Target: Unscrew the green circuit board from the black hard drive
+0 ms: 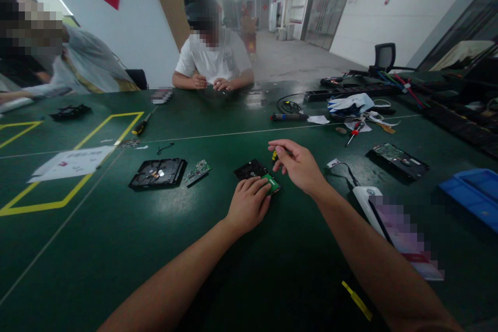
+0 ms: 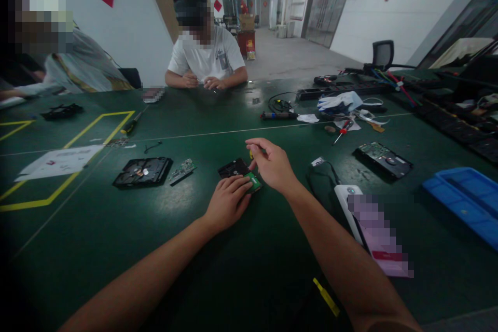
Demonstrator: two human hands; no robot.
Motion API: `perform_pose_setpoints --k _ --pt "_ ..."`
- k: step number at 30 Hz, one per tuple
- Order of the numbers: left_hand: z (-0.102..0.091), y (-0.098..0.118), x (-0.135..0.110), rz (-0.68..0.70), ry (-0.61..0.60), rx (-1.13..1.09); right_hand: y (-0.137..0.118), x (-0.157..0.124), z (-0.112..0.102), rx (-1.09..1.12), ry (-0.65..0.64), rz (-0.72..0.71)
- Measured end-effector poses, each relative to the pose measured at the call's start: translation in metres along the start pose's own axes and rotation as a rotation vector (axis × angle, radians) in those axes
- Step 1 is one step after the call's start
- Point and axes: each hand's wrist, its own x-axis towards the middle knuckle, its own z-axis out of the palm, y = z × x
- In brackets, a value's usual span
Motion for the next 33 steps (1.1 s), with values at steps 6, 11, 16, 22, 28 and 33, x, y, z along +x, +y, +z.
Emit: perform_pose_setpoints --k 6,11,16,22,28,33 --pt "0.001 -0.001 0.000 -0.003 -0.005 -0.002 -0.001 -0.001 0.001 -0.046 -0.003 -0.037" --pt "0.000 0.000 0.001 0.002 0.005 -0.003 0.004 0.000 0.005 -0.040 0.068 -0.011" --pt "-0.001 0.000 0.001 0.000 0.006 -0.008 -0.002 -0.002 0.003 -0.004 0.042 0.000" --pt "-0.001 0.001 0.001 -0.004 -0.004 -0.007 -0.005 -0.002 0.004 0.065 -0.029 0.014" --pt "-0.002 0.002 0.002 -0.006 0.003 -0.014 0.000 -0.001 0.004 0.038 0.022 0.008" --pt "-0.002 0.001 0.002 -0.008 -0.009 -0.016 -0.004 -0.002 0.002 -0.060 -0.016 -0.019"
